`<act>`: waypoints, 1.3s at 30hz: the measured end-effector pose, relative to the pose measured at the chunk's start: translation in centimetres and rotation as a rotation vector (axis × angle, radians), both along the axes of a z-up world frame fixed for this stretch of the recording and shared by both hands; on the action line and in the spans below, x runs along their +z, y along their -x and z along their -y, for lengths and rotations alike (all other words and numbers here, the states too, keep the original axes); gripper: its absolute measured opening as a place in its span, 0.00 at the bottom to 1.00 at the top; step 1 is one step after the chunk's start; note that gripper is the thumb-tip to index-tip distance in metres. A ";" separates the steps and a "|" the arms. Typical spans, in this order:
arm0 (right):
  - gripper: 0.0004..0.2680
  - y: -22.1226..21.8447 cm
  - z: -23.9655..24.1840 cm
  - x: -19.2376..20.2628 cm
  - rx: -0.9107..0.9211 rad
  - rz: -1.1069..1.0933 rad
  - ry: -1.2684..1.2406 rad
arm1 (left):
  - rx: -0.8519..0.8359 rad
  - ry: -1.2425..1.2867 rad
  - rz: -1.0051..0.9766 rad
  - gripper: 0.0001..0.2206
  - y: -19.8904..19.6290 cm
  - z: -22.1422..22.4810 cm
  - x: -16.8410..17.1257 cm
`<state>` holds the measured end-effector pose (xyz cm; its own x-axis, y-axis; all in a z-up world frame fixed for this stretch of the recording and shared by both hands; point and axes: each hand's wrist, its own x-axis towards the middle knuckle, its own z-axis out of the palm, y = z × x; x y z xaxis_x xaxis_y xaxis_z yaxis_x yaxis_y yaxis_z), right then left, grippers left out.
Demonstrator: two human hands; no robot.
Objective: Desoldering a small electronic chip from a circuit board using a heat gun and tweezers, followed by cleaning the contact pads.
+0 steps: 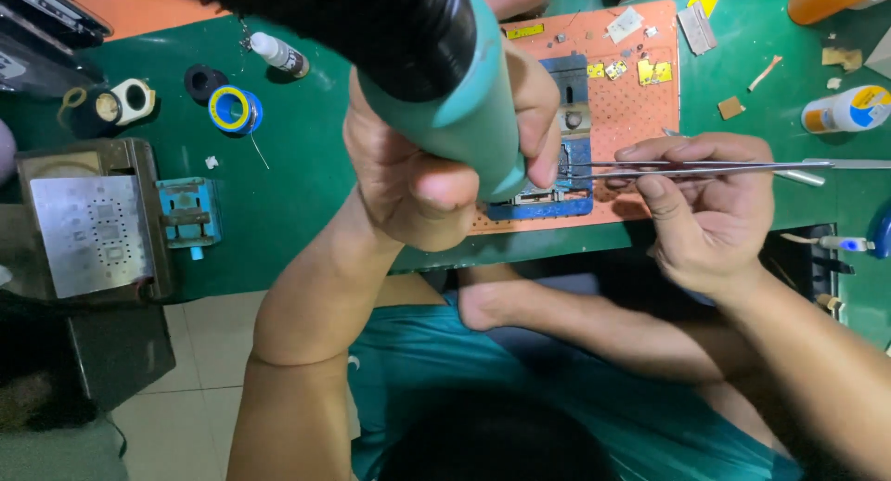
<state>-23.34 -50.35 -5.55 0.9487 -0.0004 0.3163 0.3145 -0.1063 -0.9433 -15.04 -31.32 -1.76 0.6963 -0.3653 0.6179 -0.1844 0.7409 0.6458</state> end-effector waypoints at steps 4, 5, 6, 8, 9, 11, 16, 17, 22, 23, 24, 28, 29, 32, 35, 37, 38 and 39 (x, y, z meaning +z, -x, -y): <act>0.06 -0.1 0.0 -0.2 0.033 0.057 0.017 | -0.006 0.022 0.098 0.16 0.2 0.6 0.6; 0.06 -0.1 0.1 -0.2 0.029 0.033 0.022 | -0.010 -0.032 0.019 0.25 0.4 0.5 0.1; 0.06 0.0 0.1 -0.2 0.026 0.010 0.025 | -0.011 -0.087 -0.060 0.33 0.6 0.3 -0.3; 0.06 0.0 0.1 -0.2 0.024 0.005 0.037 | -0.015 -0.121 -0.058 0.34 0.6 0.3 -0.3; 0.07 0.0 0.2 -0.3 0.024 -0.001 0.049 | -0.016 -0.153 -0.057 0.35 0.6 0.3 -0.3; 0.07 0.1 0.1 0.0 0.029 -0.042 0.040 | 0.016 -0.132 -0.005 0.33 0.5 0.7 -0.2; 0.07 0.2 0.1 -0.1 0.029 -0.091 0.000 | 0.016 -0.117 0.033 0.29 0.5 0.6 0.6; 0.07 0.2 0.1 -0.2 0.026 -0.092 -0.005 | 0.062 -0.067 0.070 0.27 0.2 0.6 0.2; 0.07 0.2 0.2 -0.2 0.038 -0.107 -0.015 | 0.192 -0.026 0.112 0.29 0.1 0.5 -0.1; 0.08 0.2 0.2 -0.1 0.034 -0.111 -0.015 | 0.141 -0.075 0.088 0.28 0.3 0.3 0.0; 0.08 0.2 0.2 -0.1 0.031 -0.115 -0.016 | 0.092 -0.125 0.065 0.27 0.5 0.0 0.2; 0.08 0.3 0.2 -0.3 0.031 -0.121 -0.028 | 0.125 -0.079 0.067 0.22 0.4 0.8 1.3; 0.08 0.3 0.2 -0.3 0.034 -0.118 -0.031 | 0.120 -0.088 0.099 0.21 0.3 0.8 1.4; 0.07 0.3 0.3 -0.3 0.042 -0.116 -0.037 | 0.127 -0.105 0.150 0.20 0.1 0.7 1.7; 0.07 0.2 0.2 -0.2 0.047 -0.128 -0.033 | 0.150 -0.124 0.156 0.19 0.1 0.6 1.9; 0.07 0.1 0.2 -0.2 0.046 -0.138 -0.025 | 0.161 -0.132 0.143 0.19 0.1 0.6 2.4; 0.07 0.0 0.3 -0.3 0.059 -0.065 0.012 | 0.105 -0.093 0.098 0.18 0.1 0.6 2.7; 0.06 -0.1 0.3 -0.3 0.071 0.008 0.050 | 0.049 -0.053 0.053 0.18 0.1 0.5 3.1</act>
<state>-23.20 -50.64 -5.87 0.9432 0.0828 0.3216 0.3302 -0.1304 -0.9349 -15.09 -31.86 1.38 0.6808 -0.3644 0.6354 -0.2550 0.6952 0.6720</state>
